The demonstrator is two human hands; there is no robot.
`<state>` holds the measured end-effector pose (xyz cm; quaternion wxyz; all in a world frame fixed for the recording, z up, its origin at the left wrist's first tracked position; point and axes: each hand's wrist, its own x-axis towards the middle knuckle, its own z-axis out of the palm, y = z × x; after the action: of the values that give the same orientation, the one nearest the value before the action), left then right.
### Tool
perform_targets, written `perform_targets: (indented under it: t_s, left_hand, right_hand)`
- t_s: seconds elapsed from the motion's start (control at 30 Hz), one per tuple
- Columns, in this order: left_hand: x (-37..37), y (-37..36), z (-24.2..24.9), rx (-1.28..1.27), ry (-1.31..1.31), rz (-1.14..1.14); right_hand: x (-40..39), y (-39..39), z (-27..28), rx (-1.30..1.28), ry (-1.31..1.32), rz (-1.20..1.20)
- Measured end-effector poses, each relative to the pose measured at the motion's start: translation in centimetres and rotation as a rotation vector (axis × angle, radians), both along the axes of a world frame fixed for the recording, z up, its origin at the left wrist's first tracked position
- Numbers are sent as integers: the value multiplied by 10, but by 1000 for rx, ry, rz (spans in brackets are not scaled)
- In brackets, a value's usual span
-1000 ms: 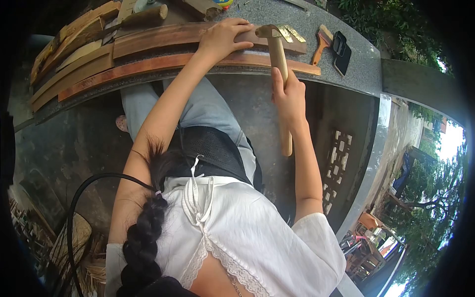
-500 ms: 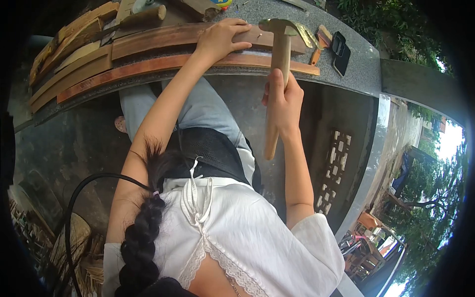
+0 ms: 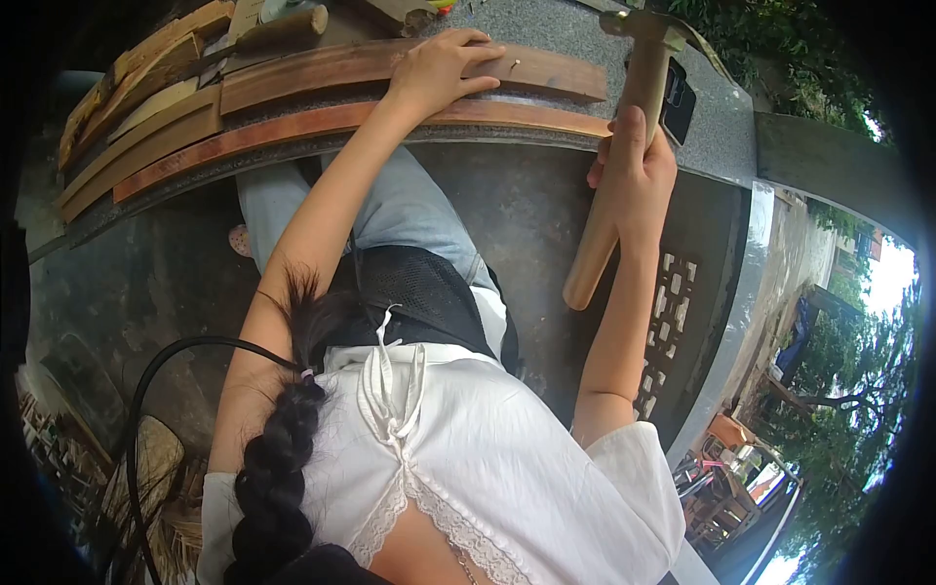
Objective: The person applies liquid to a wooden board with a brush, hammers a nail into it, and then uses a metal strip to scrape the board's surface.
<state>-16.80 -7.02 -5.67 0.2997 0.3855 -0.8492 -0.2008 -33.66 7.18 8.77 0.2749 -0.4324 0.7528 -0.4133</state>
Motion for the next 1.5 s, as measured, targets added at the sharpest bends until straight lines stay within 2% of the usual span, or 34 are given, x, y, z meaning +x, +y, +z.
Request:
perform_targets:
  t_s: [0.1, 0.17, 0.37, 0.57, 0.63, 0.77, 0.9, 1.03, 1.1, 1.23, 1.27, 1.33, 1.5]
  left_hand:
    - [-3, -3, -1, -118, -51, -6]
    - [-4, -4, -4, -184, -80, -12]
    - [-7, -2, -5, -228, -136, -17]
    - [-9, -2, -8, -272, -103, -23]
    - [-8, -3, -8, -277, -109, -23]
    - [-7, -4, -6, -256, -94, -32]
    - [-7, -2, -4, -186, -93, -20]
    - [-5, -1, 2, -105, -87, -6]
    - [-6, -3, -1, -105, -81, -9]
    - [-6, -1, -1, -132, -105, 8]
    - [-6, -2, -1, -134, -105, 9]
    - [-5, -2, -1, -157, -110, -4]
    - [-5, -1, -1, -147, -102, -4]
  right_hand:
    - [-9, -7, 33, -122, -18, 19]
    - [-6, -9, 32, -142, -24, 29]
    - [1, -6, 0, 160, -30, 78]
    - [1, -18, 10, 167, 71, 82]
    - [5, -19, 7, 213, 17, 116]
    - [8, -16, -12, 412, 88, 182]
    - [7, -15, -8, 373, 120, 149]
    - [11, -14, -16, 281, 38, 119]
    - [14, -15, -10, 455, 152, 168]
    - [11, -15, -8, 239, 119, 113]
    - [10, -18, -10, 237, 120, 114]
    - [9, -20, -13, 447, 133, 175]
    - [7, -20, 2, 370, 211, 124]
